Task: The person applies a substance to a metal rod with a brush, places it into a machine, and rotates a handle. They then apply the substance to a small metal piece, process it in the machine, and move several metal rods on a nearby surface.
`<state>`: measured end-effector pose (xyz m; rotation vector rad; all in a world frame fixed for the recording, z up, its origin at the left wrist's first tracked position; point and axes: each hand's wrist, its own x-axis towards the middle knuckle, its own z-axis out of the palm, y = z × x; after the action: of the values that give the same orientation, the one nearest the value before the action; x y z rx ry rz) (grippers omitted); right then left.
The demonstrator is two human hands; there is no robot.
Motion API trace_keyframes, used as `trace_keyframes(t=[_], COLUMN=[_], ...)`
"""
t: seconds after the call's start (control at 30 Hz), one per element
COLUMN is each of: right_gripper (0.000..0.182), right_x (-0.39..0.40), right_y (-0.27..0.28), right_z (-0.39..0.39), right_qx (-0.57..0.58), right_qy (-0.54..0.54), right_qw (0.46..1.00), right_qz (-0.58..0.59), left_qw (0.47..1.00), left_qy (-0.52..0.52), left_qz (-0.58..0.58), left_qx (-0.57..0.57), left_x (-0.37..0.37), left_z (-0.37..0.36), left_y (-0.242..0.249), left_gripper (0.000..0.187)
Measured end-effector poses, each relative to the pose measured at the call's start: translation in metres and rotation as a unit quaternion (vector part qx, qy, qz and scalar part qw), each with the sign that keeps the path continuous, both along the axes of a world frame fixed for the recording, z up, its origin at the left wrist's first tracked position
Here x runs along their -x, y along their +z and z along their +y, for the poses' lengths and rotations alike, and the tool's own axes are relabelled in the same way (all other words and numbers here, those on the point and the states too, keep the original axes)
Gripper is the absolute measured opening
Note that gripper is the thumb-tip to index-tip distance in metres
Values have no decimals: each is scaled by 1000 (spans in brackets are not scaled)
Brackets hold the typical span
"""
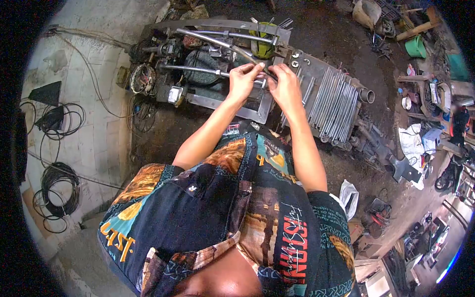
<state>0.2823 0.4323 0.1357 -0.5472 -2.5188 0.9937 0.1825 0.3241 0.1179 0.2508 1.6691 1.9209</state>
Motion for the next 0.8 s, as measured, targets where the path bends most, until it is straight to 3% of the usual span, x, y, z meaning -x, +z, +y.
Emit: trace_keyframes(t=[0.1,0.2,0.23,0.33,0.47,0.53,0.57,0.67,0.8], right_gripper=[23,21,19,19,19,18,17,14,14], right_x=[2,-4,-8,-23,-22,-9,1,33,75], right_y=[-12,-6,-9,-25,-56,-71,-80,-113,-128], right_z=[0,-2,-3,-11,-35,-42,-43,-38,-21], right_qx=[18,44,41,30,10,18,1,-34,-67], right_qy=[22,29,36,66,58,43,28,-5,-7], right_qw=[999,999,999,996,991,990,990,990,962], right_qz=[20,11,5,-48,-117,-130,-138,-140,-263], left_qw=[993,963,929,910,771,709,706,595,551], left_qy=[-67,-147,-187,-107,-103,-156,-181,-212,-276], left_qz=[55,149,139,249,539,592,594,683,683], left_qx=[79,168,287,315,324,350,340,366,391], left_x=[10,33,51,102,192,224,240,279,303], left_z=[-7,-32,-47,-88,-108,-100,-96,-88,-90], left_y=[-4,20,29,18,-7,-7,-11,-36,-55], left_gripper=[24,40,46,38,47,57,62,57,54])
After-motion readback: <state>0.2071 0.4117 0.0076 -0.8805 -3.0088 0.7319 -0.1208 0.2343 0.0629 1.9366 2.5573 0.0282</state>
